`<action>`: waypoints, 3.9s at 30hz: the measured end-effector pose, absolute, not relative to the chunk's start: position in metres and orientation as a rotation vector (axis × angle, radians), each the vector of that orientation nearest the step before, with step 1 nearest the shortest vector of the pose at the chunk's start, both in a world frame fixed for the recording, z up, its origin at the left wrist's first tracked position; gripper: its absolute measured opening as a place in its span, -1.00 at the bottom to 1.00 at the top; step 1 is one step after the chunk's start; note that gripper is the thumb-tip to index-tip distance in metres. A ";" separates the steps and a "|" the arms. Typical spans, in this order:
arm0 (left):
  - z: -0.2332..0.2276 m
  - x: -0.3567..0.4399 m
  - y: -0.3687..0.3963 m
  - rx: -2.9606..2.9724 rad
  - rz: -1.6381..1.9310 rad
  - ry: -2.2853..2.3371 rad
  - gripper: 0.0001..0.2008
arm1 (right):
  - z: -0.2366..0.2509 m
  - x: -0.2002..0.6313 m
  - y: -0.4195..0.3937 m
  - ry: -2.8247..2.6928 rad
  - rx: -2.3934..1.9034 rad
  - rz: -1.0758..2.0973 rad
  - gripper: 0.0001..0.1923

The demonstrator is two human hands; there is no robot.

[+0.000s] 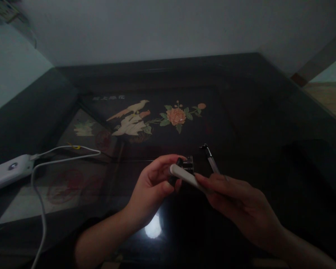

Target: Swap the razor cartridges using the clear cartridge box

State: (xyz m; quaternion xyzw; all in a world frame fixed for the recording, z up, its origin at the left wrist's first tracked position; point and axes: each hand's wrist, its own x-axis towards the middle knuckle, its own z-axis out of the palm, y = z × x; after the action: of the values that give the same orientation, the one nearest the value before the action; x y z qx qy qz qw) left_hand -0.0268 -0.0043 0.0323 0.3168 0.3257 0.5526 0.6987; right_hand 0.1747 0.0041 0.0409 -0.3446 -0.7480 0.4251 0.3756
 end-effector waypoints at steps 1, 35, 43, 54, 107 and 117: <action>0.032 -0.027 -0.004 0.707 1.225 0.722 -0.60 | 0.041 0.175 0.004 -1.912 -0.887 1.098 -0.48; 0.029 -0.030 -0.006 0.846 1.299 0.663 -0.62 | 0.041 0.177 0.002 -1.924 -0.721 1.230 -0.45; 0.027 -0.031 -0.007 0.875 1.284 0.660 -0.62 | 0.040 0.178 0.001 -1.895 -0.792 1.198 -0.44; 0.025 -0.033 -0.008 0.866 1.257 0.699 -0.61 | 0.041 0.175 0.004 -1.917 -0.762 1.162 -0.50; 0.031 -0.030 -0.010 0.836 1.268 0.730 -0.64 | 0.038 0.175 0.001 -1.954 -0.698 1.094 -0.50; 0.030 -0.033 -0.009 0.867 1.285 0.701 -0.61 | 0.042 0.175 -0.001 -2.035 -0.864 0.965 -0.74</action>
State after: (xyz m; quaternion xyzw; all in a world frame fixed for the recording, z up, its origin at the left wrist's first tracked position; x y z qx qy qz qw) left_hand -0.0329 -0.0090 0.0298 0.3829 0.3098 0.5679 0.6595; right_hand 0.1752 -0.0005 0.0417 -0.3348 -0.7880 0.3739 0.3566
